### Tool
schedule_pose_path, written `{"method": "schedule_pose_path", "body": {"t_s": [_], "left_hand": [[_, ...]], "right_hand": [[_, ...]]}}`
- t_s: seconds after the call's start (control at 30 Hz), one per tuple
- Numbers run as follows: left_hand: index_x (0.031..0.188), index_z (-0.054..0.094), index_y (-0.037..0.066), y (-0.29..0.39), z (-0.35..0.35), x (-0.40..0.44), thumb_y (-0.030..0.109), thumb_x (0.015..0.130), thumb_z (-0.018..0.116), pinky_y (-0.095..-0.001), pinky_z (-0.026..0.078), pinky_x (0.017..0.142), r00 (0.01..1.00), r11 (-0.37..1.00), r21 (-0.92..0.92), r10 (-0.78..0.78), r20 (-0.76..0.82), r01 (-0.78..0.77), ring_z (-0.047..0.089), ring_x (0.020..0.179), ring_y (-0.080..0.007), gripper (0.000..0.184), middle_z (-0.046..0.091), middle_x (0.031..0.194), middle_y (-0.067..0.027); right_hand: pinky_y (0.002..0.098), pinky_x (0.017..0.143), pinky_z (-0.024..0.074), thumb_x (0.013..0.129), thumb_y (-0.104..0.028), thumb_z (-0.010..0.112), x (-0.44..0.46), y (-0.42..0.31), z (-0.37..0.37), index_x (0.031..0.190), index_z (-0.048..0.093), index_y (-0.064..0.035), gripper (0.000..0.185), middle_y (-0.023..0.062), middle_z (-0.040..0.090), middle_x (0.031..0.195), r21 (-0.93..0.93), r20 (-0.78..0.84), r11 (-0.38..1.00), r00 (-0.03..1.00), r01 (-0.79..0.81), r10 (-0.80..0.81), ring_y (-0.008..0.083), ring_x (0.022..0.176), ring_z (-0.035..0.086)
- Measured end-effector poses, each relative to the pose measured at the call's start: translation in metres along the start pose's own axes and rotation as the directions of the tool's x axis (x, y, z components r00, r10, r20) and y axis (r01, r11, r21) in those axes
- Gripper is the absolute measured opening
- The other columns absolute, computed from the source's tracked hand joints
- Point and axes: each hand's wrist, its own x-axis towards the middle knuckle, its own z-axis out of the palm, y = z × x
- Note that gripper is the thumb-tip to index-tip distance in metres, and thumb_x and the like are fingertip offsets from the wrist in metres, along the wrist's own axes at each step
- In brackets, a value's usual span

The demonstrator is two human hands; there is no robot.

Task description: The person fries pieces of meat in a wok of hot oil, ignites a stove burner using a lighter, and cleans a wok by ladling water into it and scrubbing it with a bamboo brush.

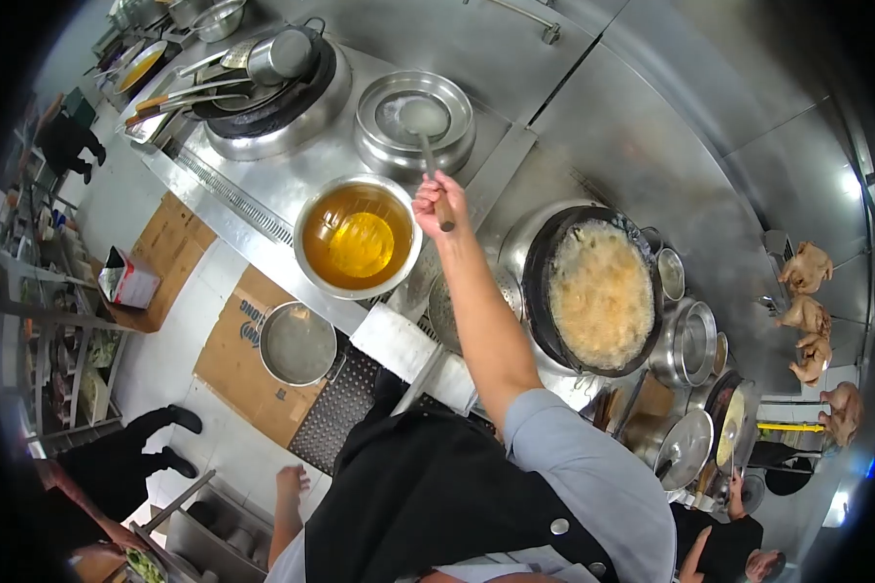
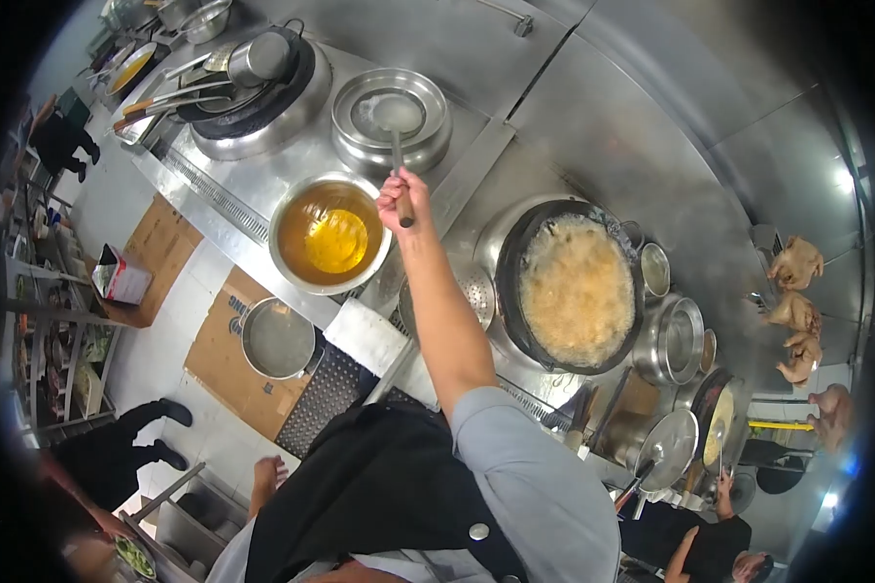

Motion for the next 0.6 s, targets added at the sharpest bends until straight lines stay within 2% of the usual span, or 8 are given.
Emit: {"method": "schedule_pose_path", "body": {"t_s": [0.1, 0.17, 0.27, 0.33, 0.43, 0.5, 0.53, 0.6], "left_hand": [[0.082, 0.061, 0.008, 0.044, 0.036, 0.018, 0.02, 0.092, 0.055, -0.0319, 0.049, 0.049, 0.979, 0.981, 0.044, 0.185, 0.087, -0.189, 0.062, 0.062, -0.0177, 0.017, 0.061, 0.071, -0.006], [0.087, 0.065, 0.006, 0.097, 0.07, -0.002, 0.02, 0.093, 0.058, -0.0308, 0.048, 0.05, 0.962, 0.981, 0.092, 0.145, 0.232, -0.171, 0.059, 0.059, -0.0159, 0.017, 0.061, 0.069, -0.0064], [0.095, 0.068, 0.003, 0.113, 0.122, 0.01, 0.023, 0.095, 0.064, -0.0294, 0.051, 0.056, 0.889, 0.951, 0.04, 0.272, 0.368, -0.308, 0.063, 0.068, -0.0164, 0.02, 0.065, 0.079, -0.0063], [0.103, 0.068, 0.004, 0.14, 0.161, -0.026, 0.03, 0.097, 0.066, -0.0314, 0.055, 0.067, 0.841, 0.964, 0.006, 0.229, 0.49, -0.266, 0.066, 0.082, -0.0182, 0.027, 0.068, 0.093, -0.007], [0.116, 0.064, 0.004, 0.162, 0.2, -0.093, 0.04, 0.1, 0.062, -0.0356, 0.055, 0.081, 0.752, 0.976, -0.034, 0.189, 0.632, -0.217, 0.068, 0.095, -0.0219, 0.04, 0.07, 0.108, -0.0099], [0.124, 0.061, 0.003, 0.157, 0.213, -0.108, 0.046, 0.102, 0.059, -0.0382, 0.055, 0.088, 0.692, 0.972, -0.05, 0.198, 0.694, -0.228, 0.068, 0.1, -0.0244, 0.049, 0.07, 0.114, -0.0121], [0.129, 0.058, 0.004, 0.152, 0.216, -0.113, 0.051, 0.101, 0.057, -0.0398, 0.054, 0.09, 0.676, 0.973, -0.07, 0.203, 0.709, -0.218, 0.067, 0.103, -0.026, 0.054, 0.069, 0.119, -0.0137], [0.133, 0.055, 0.004, 0.134, 0.215, -0.121, 0.055, 0.101, 0.056, -0.0415, 0.053, 0.092, 0.659, 0.972, -0.082, 0.211, 0.722, -0.222, 0.066, 0.105, -0.0275, 0.06, 0.068, 0.123, -0.0154]], "right_hand": [[0.0275, 0.052, 0.0397, 0.1, -0.026, 0.06, -0.048, -0.017, -0.004, 0.101, 0.057, -0.012, 0.014, -0.0038, 0.054, 0.069, -0.078, 0.015, 0.997, 1.0, 0.015, -0.014, 0.0106, 0.055, 0.051], [0.0282, 0.051, 0.039, 0.099, -0.026, 0.061, -0.087, -0.034, -0.005, 0.105, 0.056, -0.0138, 0.015, -0.002, 0.053, 0.07, -0.197, -0.06, 0.98, 0.998, 0.024, -0.036, 0.012, 0.055, 0.051], [0.0302, 0.048, 0.0381, 0.097, -0.026, 0.065, -0.143, -0.06, -0.013, 0.105, 0.052, -0.0166, 0.019, 0.0, 0.053, 0.069, -0.432, -0.293, 0.902, 0.945, 0.002, -0.143, 0.0137, 0.054, 0.051], [0.0314, 0.045, 0.0372, 0.096, -0.025, 0.068, -0.177, -0.069, 0.002, 0.106, 0.048, -0.0169, 0.024, 0.0012, 0.054, 0.07, -0.65, -0.407, 0.759, 0.863, -0.043, -0.3, 0.0142, 0.051, 0.05], [0.0343, 0.043, 0.0444, 0.093, -0.018, 0.072, -0.194, -0.137, 0.001, 0.119, 0.045, -0.0119, 0.039, 0.0013, 0.056, 0.068, -0.865, -0.401, 0.453, 0.838, -0.214, -0.37, 0.0145, 0.049, 0.052], [0.0352, 0.045, 0.0468, 0.092, -0.013, 0.07, -0.199, -0.187, -0.005, 0.134, 0.047, -0.0052, 0.049, 0.0037, 0.058, 0.069, -0.948, -0.318, 0.166, 0.779, -0.272, -0.541, 0.0147, 0.05, 0.054], [0.0352, 0.045, 0.0468, 0.092, -0.013, 0.07, -0.207, -0.211, -0.013, 0.134, 0.047, -0.0052, 0.049, 0.0037, 0.058, 0.069, -0.953, -0.304, 0.163, 0.781, -0.256, -0.545, 0.0147, 0.05, 0.054], [0.0348, 0.046, 0.0478, 0.09, -0.008, 0.066, -0.237, -0.238, -0.026, 0.144, 0.046, -0.0011, 0.058, 0.0049, 0.058, 0.069, -0.948, -0.069, -0.163, 0.675, -0.274, -0.734, 0.0142, 0.051, 0.055]]}}
